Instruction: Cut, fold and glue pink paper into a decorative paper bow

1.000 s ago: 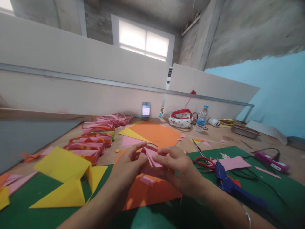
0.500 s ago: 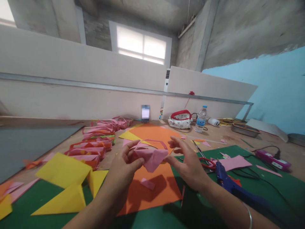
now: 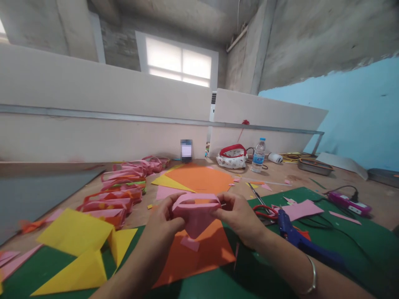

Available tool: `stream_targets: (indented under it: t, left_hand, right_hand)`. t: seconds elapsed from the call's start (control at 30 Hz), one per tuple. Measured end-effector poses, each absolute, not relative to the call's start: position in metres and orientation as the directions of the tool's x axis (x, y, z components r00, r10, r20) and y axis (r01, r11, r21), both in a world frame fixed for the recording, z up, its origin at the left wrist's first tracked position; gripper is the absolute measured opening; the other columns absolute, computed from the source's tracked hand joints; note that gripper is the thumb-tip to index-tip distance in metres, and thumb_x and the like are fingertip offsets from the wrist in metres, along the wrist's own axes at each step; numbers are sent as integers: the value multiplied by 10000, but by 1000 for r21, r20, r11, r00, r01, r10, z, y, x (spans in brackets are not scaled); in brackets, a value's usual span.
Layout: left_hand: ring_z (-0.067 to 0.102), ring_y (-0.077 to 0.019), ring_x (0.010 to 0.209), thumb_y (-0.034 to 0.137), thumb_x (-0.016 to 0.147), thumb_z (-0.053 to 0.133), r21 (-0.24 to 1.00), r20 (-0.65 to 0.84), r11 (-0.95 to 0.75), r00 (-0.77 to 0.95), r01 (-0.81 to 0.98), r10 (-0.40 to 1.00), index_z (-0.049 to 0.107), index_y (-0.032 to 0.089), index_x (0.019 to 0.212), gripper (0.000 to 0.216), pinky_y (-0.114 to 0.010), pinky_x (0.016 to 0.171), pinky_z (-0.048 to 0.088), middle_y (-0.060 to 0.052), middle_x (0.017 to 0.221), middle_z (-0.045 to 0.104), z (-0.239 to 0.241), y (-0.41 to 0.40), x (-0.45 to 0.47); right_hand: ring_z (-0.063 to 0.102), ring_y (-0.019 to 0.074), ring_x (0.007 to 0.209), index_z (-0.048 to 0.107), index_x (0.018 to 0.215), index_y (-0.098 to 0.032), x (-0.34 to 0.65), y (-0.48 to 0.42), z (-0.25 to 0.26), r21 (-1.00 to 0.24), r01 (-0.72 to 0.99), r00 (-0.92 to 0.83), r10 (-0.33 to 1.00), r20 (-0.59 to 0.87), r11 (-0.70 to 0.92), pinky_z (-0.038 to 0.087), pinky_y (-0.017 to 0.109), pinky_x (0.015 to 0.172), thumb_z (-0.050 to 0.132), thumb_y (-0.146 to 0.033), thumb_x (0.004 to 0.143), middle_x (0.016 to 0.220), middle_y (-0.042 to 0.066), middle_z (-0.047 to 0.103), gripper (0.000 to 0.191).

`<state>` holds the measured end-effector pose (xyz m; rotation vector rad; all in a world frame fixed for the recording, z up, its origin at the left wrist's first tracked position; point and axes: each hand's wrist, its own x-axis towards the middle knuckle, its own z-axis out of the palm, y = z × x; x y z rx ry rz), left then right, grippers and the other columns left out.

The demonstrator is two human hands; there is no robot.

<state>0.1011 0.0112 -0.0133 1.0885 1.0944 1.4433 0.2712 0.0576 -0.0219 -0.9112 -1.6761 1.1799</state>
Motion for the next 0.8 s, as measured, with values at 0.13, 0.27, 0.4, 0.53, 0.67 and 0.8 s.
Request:
stream_targets:
  t: [0.13,0.27,0.4,0.53,0.67,0.8]
  left_hand:
    - [605,-197,831,144,553,620,986,72,-90,-132,-138,989,557,178,1000,453,-275,715,465,-12,827,674,-16,12,104]
    - [619,-204,852,220,589,671,995,34,-49,-172,-86,985,573,174,1010,435,-263,713,472,-36,843,681,-16,7,105]
    - [630,-239,883,283,612,705,991,0,-20,-152,-130,988,508,174,1118,554,-327,750,496,-57,872,669,-18,8,103]
    - [633,-222,828,287,680,674,989,24,-45,-144,-143,989,488,165,1123,496,-382,796,498,-45,830,641,-14,8,103]
    - [605,-231,938,258,735,627,984,-8,-26,-186,-178,982,523,180,1047,338,-351,772,524,-74,998,620,-4,2,107]
    - [603,-214,906,225,733,623,983,-33,-13,-244,-183,969,551,155,960,249,-328,760,539,-76,973,613,1,0,110]
  right_hand:
    - [590,158,751,599,853,-148,272,61,-24,-913,114,-316,885,341,393,467,273,662,669,-269,695,823,30,622,211]
    - [584,154,773,595,929,-161,273,63,-25,-874,161,-304,865,399,459,467,275,675,655,-259,711,892,41,633,247]
    - [579,162,779,531,1076,-169,274,62,-25,-870,195,-235,883,406,453,465,284,657,649,-315,727,901,50,622,396]
    - [533,154,793,545,976,-177,277,55,-17,-737,303,-99,789,606,604,426,271,676,579,-338,791,866,38,582,248]
    - [397,105,589,455,630,-180,280,46,-9,-678,345,-172,754,634,649,325,230,537,516,-293,818,612,-27,433,227]
    - [267,87,513,320,528,-189,281,46,-12,-790,307,-278,844,458,530,223,234,469,476,-374,832,531,-51,279,388]
